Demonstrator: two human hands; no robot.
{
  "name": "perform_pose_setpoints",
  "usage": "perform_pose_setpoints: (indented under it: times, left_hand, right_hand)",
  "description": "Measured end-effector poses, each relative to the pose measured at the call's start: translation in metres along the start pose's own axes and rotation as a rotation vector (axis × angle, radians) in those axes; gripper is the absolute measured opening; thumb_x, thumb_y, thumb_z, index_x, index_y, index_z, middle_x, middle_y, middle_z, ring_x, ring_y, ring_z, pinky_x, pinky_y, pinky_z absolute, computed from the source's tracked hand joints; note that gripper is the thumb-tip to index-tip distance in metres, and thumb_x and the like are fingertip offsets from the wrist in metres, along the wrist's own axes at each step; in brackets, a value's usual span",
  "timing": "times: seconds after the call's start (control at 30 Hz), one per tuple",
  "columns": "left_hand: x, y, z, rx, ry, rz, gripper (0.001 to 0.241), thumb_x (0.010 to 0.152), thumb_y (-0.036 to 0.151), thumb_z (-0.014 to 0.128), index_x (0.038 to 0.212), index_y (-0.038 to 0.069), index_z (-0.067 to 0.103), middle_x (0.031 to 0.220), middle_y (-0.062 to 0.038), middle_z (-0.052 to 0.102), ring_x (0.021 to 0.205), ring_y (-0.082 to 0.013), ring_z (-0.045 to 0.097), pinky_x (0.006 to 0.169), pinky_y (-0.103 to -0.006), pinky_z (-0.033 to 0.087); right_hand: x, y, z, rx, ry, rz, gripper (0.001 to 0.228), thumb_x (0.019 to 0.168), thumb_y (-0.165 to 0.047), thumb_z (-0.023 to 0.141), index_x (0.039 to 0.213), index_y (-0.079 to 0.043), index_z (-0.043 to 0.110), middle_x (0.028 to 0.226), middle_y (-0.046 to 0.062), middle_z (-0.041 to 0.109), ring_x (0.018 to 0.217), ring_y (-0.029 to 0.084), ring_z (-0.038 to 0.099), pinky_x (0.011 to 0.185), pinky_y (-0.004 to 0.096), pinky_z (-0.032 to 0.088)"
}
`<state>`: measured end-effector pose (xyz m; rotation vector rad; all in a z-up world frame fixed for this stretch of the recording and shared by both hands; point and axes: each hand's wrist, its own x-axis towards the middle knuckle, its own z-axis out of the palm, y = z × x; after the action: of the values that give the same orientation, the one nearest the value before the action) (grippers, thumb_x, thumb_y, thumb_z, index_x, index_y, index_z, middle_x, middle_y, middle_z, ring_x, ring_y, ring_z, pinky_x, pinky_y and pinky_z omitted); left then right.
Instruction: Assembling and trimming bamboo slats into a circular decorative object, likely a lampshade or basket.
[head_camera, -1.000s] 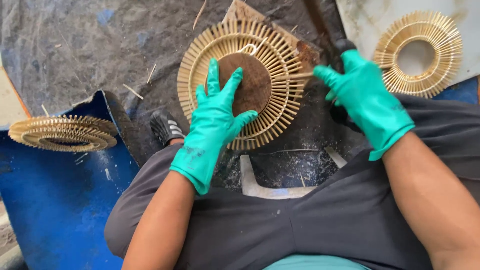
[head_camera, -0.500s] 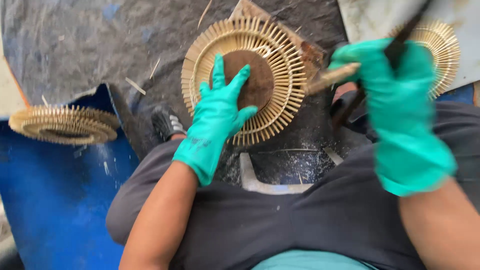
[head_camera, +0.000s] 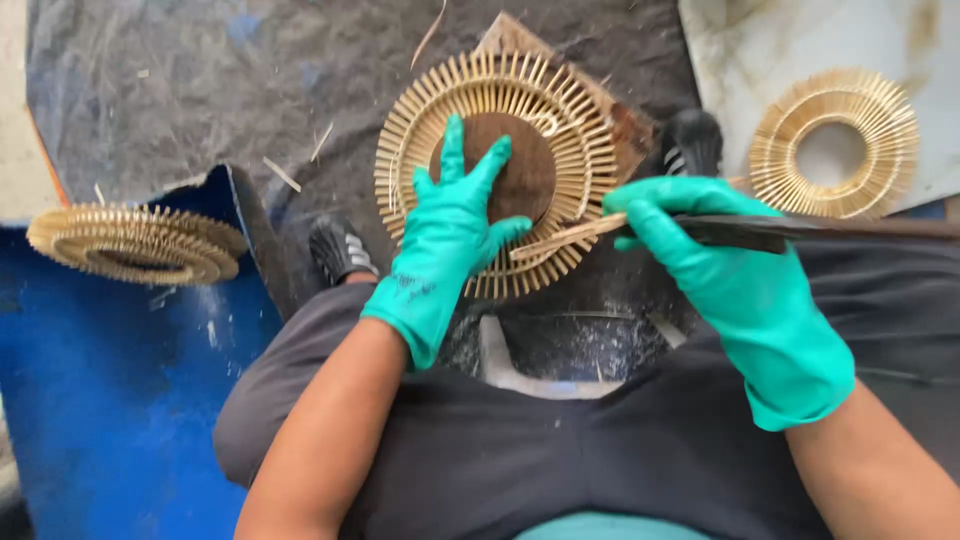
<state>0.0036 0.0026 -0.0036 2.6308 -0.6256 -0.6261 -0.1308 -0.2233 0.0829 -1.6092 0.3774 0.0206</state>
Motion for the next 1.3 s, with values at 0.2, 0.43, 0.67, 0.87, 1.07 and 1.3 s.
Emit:
perform_pose_setpoints:
  times: [0.2,0.43,0.67,0.87,1.07,1.3]
  left_hand:
    - [0.001,0.002,-0.002,0.017,0.013,0.029,0.102,0.069,0.046,0.094,0.154,0.039,0.038,0.168,-0.011,0.005,0.134,-0.0676,0.028,0.104,-0.0656,0.043]
    - [-0.001,0.004,-0.015,-0.002,0.006,0.047,0.099,0.071,0.044,0.092,0.154,0.040,0.039,0.171,-0.010,0.005,0.141,-0.0645,0.027,0.107,-0.0619,0.044]
    - [-0.001,-0.004,-0.012,0.011,-0.047,0.098,0.096,0.068,0.042,0.093,0.151,0.039,0.044,0.169,-0.011,0.003,0.144,-0.0636,0.018,0.110,-0.0611,0.039]
    - [-0.006,-0.001,-0.015,-0.008,-0.090,0.067,0.095,0.070,0.042,0.093,0.151,0.041,0.044,0.170,-0.011,0.004,0.144,-0.0627,0.018,0.112,-0.0595,0.039]
    - [-0.008,-0.005,-0.020,-0.031,-0.111,0.092,0.097,0.068,0.039,0.093,0.151,0.040,0.043,0.169,-0.011,0.005,0.147,-0.0597,0.016,0.114,-0.0569,0.038]
    - [-0.002,-0.009,-0.016,0.063,-0.121,0.164,0.087,0.073,0.031,0.092,0.148,0.040,0.049,0.169,-0.011,0.004,0.149,-0.0578,0.010,0.115,-0.0593,0.031]
  right_hand:
    - [-0.001,0.006,0.007,-0.228,-0.007,-0.238,0.015,0.103,-0.002,0.068,0.118,-0.001,0.070,0.109,0.008,0.074,0.094,0.013,0.072,0.085,0.027,0.060]
    - [-0.001,-0.010,0.006,-0.082,0.068,0.085,0.017,0.102,-0.005,0.067,0.118,-0.001,0.072,0.105,0.008,0.074,0.090,0.012,0.072,0.084,0.027,0.059]
    - [-0.004,-0.006,0.009,-0.063,0.025,-0.018,0.017,0.102,-0.008,0.068,0.117,-0.001,0.072,0.106,0.009,0.075,0.092,0.015,0.074,0.086,0.027,0.061]
    - [-0.008,0.000,0.016,-0.014,0.019,-0.031,0.016,0.102,-0.008,0.068,0.117,-0.002,0.071,0.108,0.006,0.075,0.094,0.012,0.073,0.088,0.027,0.063]
    - [-0.009,-0.002,0.016,-0.098,0.011,-0.052,0.017,0.103,-0.008,0.068,0.118,-0.001,0.072,0.107,0.006,0.075,0.093,0.013,0.071,0.086,0.026,0.059]
    - [0.002,-0.029,0.001,-0.013,0.172,0.193,0.018,0.100,-0.017,0.068,0.112,-0.004,0.070,0.098,0.005,0.076,0.081,0.011,0.071,0.069,0.024,0.056]
